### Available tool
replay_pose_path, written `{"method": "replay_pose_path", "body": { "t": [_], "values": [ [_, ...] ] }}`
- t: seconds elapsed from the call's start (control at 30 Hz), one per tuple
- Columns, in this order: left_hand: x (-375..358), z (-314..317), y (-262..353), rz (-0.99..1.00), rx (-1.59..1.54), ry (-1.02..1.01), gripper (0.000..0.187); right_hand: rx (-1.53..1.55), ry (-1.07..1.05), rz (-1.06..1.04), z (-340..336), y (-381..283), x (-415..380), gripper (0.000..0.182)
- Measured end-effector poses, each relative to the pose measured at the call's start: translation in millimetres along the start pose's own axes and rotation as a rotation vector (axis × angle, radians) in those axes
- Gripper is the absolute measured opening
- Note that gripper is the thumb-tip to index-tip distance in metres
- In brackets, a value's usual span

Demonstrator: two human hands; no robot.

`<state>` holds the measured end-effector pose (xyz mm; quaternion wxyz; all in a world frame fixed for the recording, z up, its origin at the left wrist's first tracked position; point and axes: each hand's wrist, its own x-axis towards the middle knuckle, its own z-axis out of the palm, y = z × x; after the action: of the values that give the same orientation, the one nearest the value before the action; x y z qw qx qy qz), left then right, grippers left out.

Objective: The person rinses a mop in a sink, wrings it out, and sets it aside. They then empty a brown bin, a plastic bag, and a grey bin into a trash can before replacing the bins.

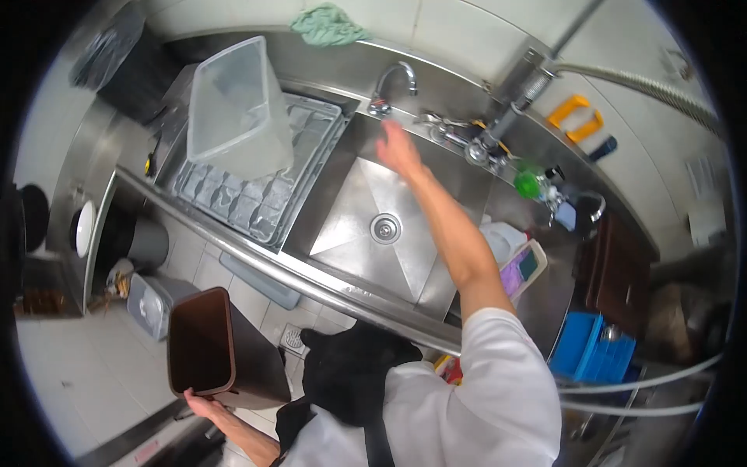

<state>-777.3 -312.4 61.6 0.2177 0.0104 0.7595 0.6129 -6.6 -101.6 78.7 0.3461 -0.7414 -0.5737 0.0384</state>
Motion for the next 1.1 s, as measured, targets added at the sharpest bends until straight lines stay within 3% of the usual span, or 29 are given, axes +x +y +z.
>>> {"method": "replay_pose_path", "body": {
  "t": [0.07,0.13,0.2,0.27,0.3,0.37,0.43,0.47,0.5,0.57,0.63,0.67,0.73,0.8,0.83,0.87,1.0,1.1],
  "values": [
    [-30,-15,34,0.091,-0.103,-0.059,0.029,0.019,0.034,-0.017,0,-15,34,0.056],
    [-45,-33,59,0.036,-0.228,-0.117,0.029,-0.127,0.189,-0.153,2,-12,52,0.057],
    [-75,-39,81,0.036,-0.261,-0.100,0.031,-0.268,-0.049,-0.273,11,9,33,0.066],
    [-78,-58,87,-0.017,-0.308,-0.180,0.034,-0.655,-0.645,0.013,30,42,8,0.055],
    [-79,-61,87,-0.038,-0.319,-0.169,0.038,-0.783,-0.664,-0.031,53,86,-10,0.039],
    [-82,-68,86,-0.030,-0.326,-0.172,0.039,-0.644,-0.688,0.038,50,51,-18,0.026],
    [-84,-60,76,-0.041,-0.361,-0.272,0.042,-0.236,-0.492,0.073,41,-35,16,0.026],
    [-89,-49,78,-0.096,-0.396,-0.296,0.042,0.247,-0.215,-0.059,52,-56,39,0.033],
    [-72,-48,68,-0.105,-0.406,-0.319,0.042,0.410,-0.083,0.007,32,-119,58,0.041],
    [-43,-31,53,-0.085,-0.368,-0.289,0.033,0.566,0.106,0.126,71,-161,124,0.049],
    [-23,-3,45,-0.059,-0.283,-0.231,0.020,0.777,-0.446,0.387,83,-206,164,0.036],
    [-2,6,33,-0.071,-0.273,-0.232,0.017,0.770,-0.438,0.393,90,-213,178,0.036],
    [15,30,23,-0.081,-0.177,-0.155,0.018,0.557,-0.450,0.306,108,-229,192,0.019],
    [51,37,-5,-0.114,-0.102,-0.109,0.011,0.626,-0.349,0.222,74,-256,168,0.018],
    [62,39,-12,-0.136,-0.090,-0.118,0.007,1.086,-0.325,-0.079,88,-211,162,0.026],
    [83,39,-28,-0.139,-0.083,-0.107,0.013,0.640,-0.314,0.280,45,-248,137,0.033],
    [145,30,-66,-0.270,0.124,-0.154,0.015,0.636,-0.238,0.376,-71,-273,37,0.013],
    [166,46,-88,-0.429,0.244,-0.142,0.019,0.906,-0.222,0.464,-142,-266,-28,0.025]
  ]
}}
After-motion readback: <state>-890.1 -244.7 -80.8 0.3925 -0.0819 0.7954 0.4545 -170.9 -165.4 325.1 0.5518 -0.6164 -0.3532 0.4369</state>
